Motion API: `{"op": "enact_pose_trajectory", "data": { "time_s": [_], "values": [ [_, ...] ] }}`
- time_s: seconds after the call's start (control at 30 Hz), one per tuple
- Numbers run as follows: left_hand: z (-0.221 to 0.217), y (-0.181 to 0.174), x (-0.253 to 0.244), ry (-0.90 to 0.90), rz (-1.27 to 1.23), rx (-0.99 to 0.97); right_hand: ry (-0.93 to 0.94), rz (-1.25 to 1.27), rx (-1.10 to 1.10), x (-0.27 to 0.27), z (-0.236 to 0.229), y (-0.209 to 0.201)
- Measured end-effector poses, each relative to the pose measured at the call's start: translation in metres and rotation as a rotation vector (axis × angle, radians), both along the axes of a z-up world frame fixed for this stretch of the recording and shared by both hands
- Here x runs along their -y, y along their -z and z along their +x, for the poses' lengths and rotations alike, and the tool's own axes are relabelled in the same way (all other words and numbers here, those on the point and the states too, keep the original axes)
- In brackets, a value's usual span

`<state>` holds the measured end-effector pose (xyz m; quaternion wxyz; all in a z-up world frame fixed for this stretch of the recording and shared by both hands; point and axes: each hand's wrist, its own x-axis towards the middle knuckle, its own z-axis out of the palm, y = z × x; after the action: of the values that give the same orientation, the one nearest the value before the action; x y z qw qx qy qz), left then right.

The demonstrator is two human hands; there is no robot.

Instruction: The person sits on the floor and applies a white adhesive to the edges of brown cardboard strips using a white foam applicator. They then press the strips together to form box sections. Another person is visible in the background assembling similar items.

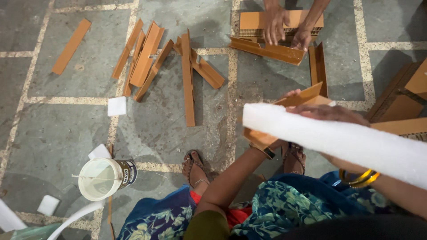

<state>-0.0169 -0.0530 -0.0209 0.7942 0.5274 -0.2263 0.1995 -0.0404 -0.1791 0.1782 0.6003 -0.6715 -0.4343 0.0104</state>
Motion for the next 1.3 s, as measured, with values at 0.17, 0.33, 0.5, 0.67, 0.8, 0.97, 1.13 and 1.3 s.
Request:
{"op": "enact_pose_trajectory", "data": {
  "time_s": [0.17, 0.33, 0.5, 0.67, 0.8, 0.97, 1.13, 1.3],
  "values": [
    [-0.006, -0.013, -0.004, 0.069, 0.086, -0.024, -0.084, 0.068, -0.126, 0.012, -0.003, 0.003],
    [-0.001, -0.035, -0.013, -0.011, 0.099, -0.014, 0.163, -0.488, 0.314, 0.059, 0.011, 0.024],
    [0.003, -0.044, -0.060, -0.298, -0.008, -0.175, 0.048, -0.210, -0.587, 0.116, 0.058, 0.016],
    [0.016, -0.044, -0.137, -0.955, 0.512, -0.093, 0.621, -0.613, -0.492, 0.134, 0.088, 0.059],
    [0.009, -0.037, -0.150, -0.802, 0.285, -0.075, 0.500, -0.594, -0.179, 0.129, 0.100, 0.156],
    [0.001, -0.035, -0.137, -0.680, 0.232, -0.208, 0.433, -0.717, -0.030, 0.115, 0.096, 0.233],
    [0.007, -0.035, -0.132, -0.709, 0.328, -0.185, 0.504, -0.873, -0.097, 0.098, 0.107, 0.223],
    [0.010, -0.024, -0.136, -0.649, 0.295, -0.177, 0.538, -0.873, -0.057, 0.119, 0.104, 0.203]
  ]
}}
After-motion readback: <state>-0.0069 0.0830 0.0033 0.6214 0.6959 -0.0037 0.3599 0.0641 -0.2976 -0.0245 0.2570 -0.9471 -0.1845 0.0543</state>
